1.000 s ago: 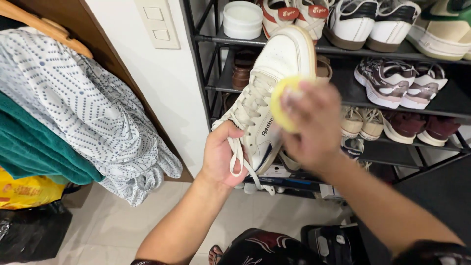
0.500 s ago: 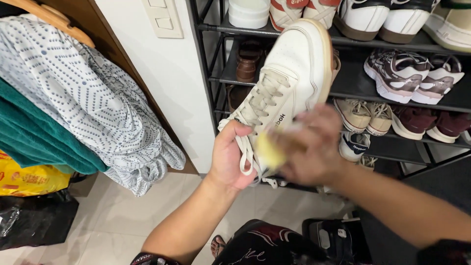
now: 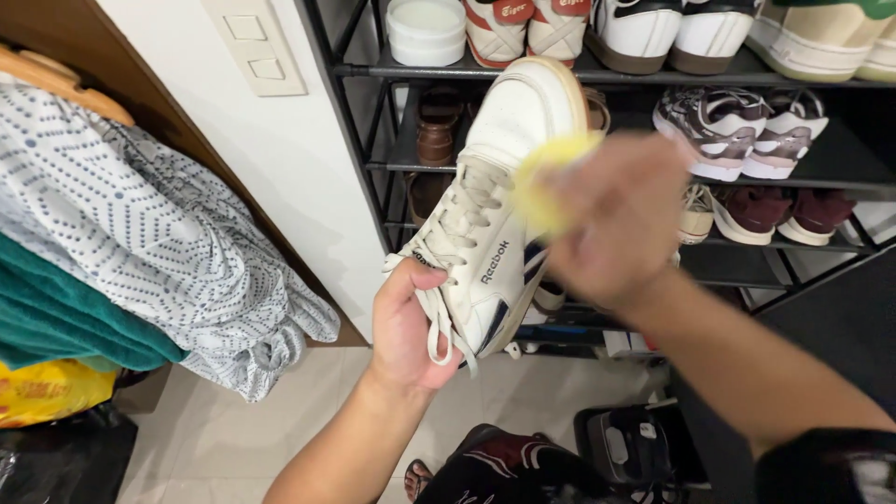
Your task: Cleaning a white shoe using a sponge and cleaning paste.
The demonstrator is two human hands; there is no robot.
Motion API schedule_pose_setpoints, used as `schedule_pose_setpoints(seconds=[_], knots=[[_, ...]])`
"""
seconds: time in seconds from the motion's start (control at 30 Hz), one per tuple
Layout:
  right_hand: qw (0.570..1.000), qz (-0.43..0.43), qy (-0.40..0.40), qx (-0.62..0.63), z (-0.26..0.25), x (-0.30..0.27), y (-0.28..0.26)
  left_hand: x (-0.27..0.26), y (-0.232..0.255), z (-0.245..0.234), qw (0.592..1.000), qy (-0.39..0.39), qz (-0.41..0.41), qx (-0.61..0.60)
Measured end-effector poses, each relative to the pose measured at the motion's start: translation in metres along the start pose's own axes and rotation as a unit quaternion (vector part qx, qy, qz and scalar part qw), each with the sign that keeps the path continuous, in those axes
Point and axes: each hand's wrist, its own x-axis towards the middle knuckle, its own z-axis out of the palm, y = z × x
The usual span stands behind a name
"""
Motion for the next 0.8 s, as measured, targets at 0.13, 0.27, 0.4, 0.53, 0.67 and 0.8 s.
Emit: schedule_pose_setpoints(seconds=[0.13,0.27,0.4,0.53,0.67,0.8], knots=[[0.987,-0.093,-0.105,0.08,0.009,-0.02,-0.032,0.002,0.002,-0.029,0.996,-0.061,-0.019,-0.056],[0.984,-0.11,-0.072,0.117,0.011,-0.005,-0.017,0.001,0.004,-0.017,0.999,0.048,0.018,0.009],[0.949,-0.168,-0.093,0.252,0.016,-0.006,-0.032,0.006,0.004,-0.025,0.999,0.024,-0.024,-0.019],[0.93,-0.204,-0.157,0.262,0.014,-0.009,-0.024,0.003,-0.001,-0.018,0.997,0.072,0.015,0.012],[0.992,0.002,-0.059,0.107,0.013,-0.012,-0.048,0.006,-0.002,-0.016,0.997,0.054,0.036,0.031],[0.983,0.026,-0.015,0.18,0.017,-0.021,-0.058,0.004,-0.007,-0.013,0.993,0.072,0.074,0.05]])
